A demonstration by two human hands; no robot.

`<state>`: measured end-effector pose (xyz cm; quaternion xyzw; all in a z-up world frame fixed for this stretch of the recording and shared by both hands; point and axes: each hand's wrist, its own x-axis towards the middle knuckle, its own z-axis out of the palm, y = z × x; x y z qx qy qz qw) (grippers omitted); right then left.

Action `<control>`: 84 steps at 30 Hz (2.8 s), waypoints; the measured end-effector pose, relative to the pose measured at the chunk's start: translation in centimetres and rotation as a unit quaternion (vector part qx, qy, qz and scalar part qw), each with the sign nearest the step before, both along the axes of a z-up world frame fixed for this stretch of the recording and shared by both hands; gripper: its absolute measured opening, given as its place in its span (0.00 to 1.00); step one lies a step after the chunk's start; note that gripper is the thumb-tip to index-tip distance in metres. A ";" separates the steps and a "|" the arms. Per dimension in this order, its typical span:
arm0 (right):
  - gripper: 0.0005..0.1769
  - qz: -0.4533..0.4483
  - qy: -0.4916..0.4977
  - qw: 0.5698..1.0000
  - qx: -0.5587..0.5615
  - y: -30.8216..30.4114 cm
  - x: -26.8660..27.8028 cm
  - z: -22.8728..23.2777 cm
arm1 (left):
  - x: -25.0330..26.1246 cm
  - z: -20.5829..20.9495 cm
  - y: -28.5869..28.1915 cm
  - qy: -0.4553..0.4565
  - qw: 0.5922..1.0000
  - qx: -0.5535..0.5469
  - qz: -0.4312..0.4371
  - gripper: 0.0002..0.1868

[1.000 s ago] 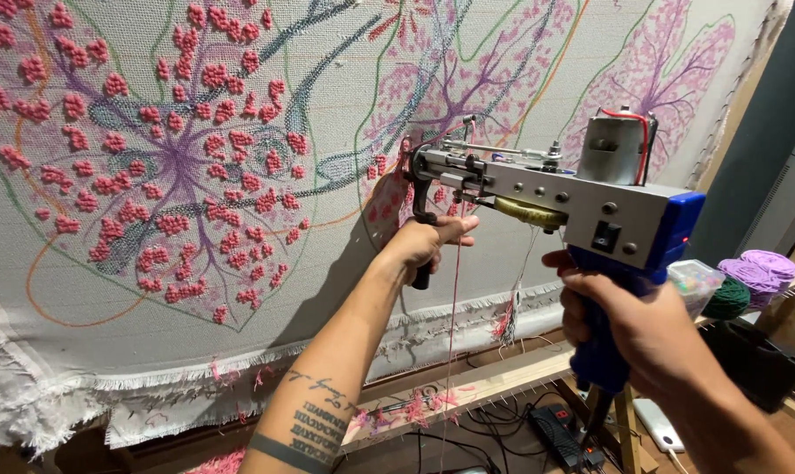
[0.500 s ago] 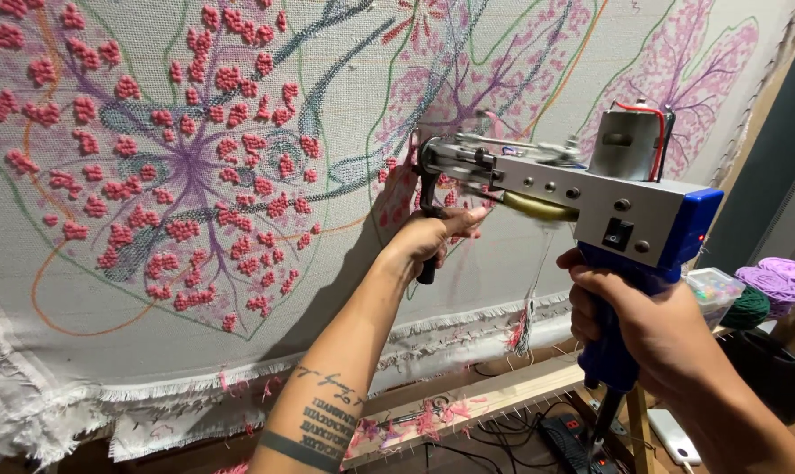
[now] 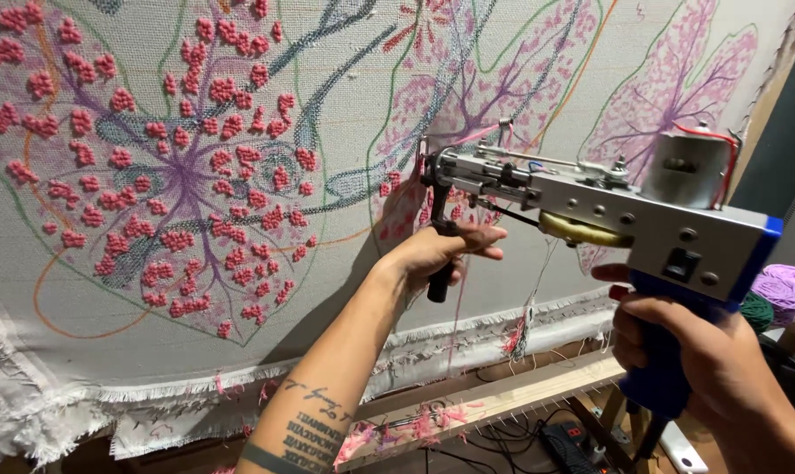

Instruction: Tufting a floral pattern onto a rug canvas using an electric tufting gun.

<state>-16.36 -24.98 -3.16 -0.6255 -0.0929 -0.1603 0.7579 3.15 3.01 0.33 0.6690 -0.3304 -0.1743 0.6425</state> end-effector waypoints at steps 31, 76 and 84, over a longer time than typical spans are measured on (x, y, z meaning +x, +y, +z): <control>0.37 0.137 -0.088 0.971 0.177 -5.5 8.1 -7.7 | -2.3 2.6 2.3 -0.526 0.653 0.006 0.544 0.21; 0.37 0.114 -0.095 0.971 0.188 -6.9 4.4 -7.2 | -2.9 6.8 2.1 -0.576 0.614 0.202 0.500 0.08; 0.35 0.130 -0.089 0.972 0.176 -8.1 4.1 -6.9 | -4.8 5.5 1.4 -0.581 0.656 0.121 0.466 0.15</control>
